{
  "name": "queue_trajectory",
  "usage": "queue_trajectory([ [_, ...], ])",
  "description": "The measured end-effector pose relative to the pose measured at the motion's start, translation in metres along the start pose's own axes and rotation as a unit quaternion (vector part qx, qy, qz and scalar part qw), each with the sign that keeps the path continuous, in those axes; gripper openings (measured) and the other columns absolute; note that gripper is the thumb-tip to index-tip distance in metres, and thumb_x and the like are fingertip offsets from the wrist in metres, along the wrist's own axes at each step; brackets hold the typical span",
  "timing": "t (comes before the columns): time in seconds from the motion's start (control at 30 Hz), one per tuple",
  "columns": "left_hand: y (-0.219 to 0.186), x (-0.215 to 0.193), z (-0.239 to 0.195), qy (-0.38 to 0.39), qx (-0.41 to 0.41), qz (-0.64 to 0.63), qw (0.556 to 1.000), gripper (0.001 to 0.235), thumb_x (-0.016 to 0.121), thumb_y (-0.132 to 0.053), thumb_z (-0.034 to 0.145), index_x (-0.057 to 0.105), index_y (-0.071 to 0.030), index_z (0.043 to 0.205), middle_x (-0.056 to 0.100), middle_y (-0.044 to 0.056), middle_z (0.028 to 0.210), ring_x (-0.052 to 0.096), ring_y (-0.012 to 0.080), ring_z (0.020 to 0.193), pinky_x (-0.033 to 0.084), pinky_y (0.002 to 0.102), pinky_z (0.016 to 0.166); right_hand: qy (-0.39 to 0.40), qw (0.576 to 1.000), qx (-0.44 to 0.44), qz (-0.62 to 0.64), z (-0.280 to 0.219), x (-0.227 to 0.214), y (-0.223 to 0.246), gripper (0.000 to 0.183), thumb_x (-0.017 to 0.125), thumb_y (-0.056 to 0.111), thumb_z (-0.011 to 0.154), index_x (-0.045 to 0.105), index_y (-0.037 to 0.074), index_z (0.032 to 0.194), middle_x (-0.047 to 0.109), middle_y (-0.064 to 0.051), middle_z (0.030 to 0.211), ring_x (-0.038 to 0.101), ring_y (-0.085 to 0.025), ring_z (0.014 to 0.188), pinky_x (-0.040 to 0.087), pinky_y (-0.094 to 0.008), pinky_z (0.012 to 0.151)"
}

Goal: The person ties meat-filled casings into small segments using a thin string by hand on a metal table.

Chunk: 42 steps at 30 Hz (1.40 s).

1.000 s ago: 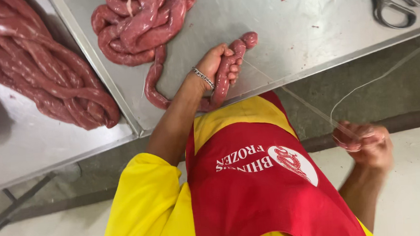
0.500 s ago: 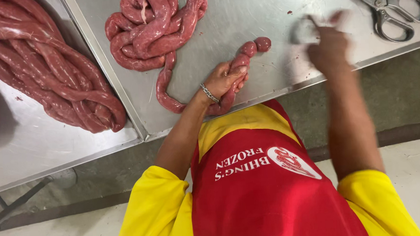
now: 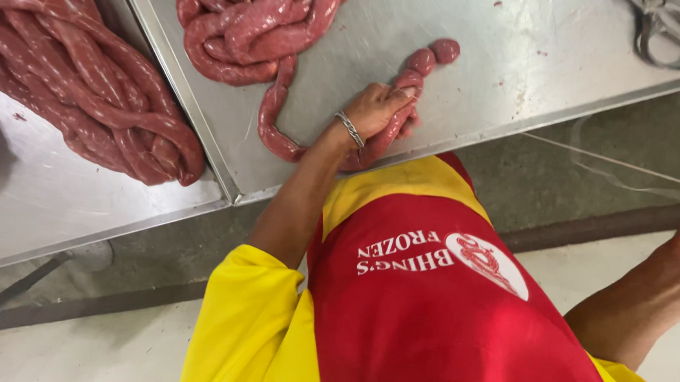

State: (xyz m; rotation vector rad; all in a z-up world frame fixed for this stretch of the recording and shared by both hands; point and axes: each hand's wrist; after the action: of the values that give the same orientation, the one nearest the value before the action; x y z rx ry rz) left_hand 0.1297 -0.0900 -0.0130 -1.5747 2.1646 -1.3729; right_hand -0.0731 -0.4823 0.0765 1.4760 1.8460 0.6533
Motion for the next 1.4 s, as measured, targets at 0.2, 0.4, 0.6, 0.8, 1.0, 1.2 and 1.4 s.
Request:
queue_trajectory([
  [0.2,0.008,-0.013,0.005,0.089,-0.03,-0.15,0.984,0.033,0.058,-0.029,0.098,0.066,0.003,0.099,0.069,0.011,0.09,0.066,0.0196,0.075,0.055,0.035,0.072,-0.053,0.987,0.113,0.1,-0.02,-0.012,-0.106,0.008,0.068,0.005,0.1,0.07,0.004,0.107,0.062,-0.012,0.113,0.058,-0.02,0.1,0.05,-0.034,0.077],
  [0.4,0.023,-0.028,0.035,0.223,-0.107,-0.436,0.865,0.032,0.056,-0.031,0.093,0.061,0.0,0.098,0.065,0.01,0.082,0.06,0.0221,0.068,0.055,0.041,0.073,0.021,0.947,0.062,0.314,-0.006,0.015,-0.197,0.005,0.068,0.006,0.103,0.069,0.005,0.099,0.063,-0.008,0.095,0.055,-0.015,0.081,0.044,-0.031,0.069],
  [0.6,-0.017,-0.008,-0.012,0.031,-0.076,-0.233,0.969,0.038,0.057,-0.033,0.099,0.063,0.002,0.115,0.07,0.006,0.1,0.067,0.0158,0.086,0.057,0.032,0.085,-0.195,0.979,0.01,0.05,0.025,-0.039,-0.089,0.005,0.063,0.014,0.106,0.066,0.011,0.105,0.072,0.006,0.108,0.065,-0.005,0.092,0.044,-0.023,0.064],
  [0.8,0.003,-0.008,-0.016,-0.02,0.052,0.04,0.998,0.03,0.066,-0.029,0.102,0.063,0.0,0.109,0.067,0.003,0.089,0.06,0.011,0.073,0.054,0.027,0.066,-0.179,0.929,-0.018,-0.324,0.207,0.025,0.087,0.073,0.052,-0.01,0.082,0.063,0.022,0.147,0.059,-0.017,0.137,0.065,-0.029,0.107,0.06,-0.047,0.072],
  [1.0,0.029,-0.021,0.014,-0.087,0.119,0.109,0.983,0.028,0.062,-0.031,0.099,0.071,-0.004,0.097,0.066,0.002,0.077,0.057,0.0074,0.067,0.052,0.029,0.053,0.051,0.822,-0.367,-0.432,0.115,0.214,0.152,0.081,0.068,0.001,0.08,0.05,0.029,0.154,0.033,-0.026,0.159,0.069,-0.035,0.063,0.06,-0.043,0.062],
  [1.2,0.001,0.003,-0.002,-0.132,-0.061,0.047,0.988,0.048,0.059,-0.038,0.099,0.067,0.003,0.076,0.066,0.008,0.058,0.066,0.0187,0.049,0.056,0.034,0.045,0.123,0.976,-0.17,-0.049,0.058,0.076,0.101,0.022,0.059,0.001,0.096,0.07,-0.002,0.115,0.051,-0.018,0.157,0.062,-0.03,0.131,0.055,-0.041,0.101],
  [1.4,0.004,-0.002,0.001,-0.01,-0.003,-0.001,1.0,0.043,0.055,-0.037,0.101,0.067,0.002,0.086,0.068,0.01,0.069,0.066,0.0192,0.057,0.057,0.033,0.057,-0.041,0.998,0.043,0.02,-0.002,-0.008,-0.024,0.017,0.063,0.01,0.1,0.072,0.0,0.111,0.058,-0.013,0.133,0.059,-0.025,0.113,0.051,-0.038,0.09],
])
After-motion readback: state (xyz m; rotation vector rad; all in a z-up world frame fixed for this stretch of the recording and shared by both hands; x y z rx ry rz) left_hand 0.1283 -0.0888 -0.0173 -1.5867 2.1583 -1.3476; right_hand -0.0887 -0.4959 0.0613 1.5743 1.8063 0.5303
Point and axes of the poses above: each hand's wrist, its own z-axis towards the middle knuckle, its own x-axis out of the palm, y = z × x
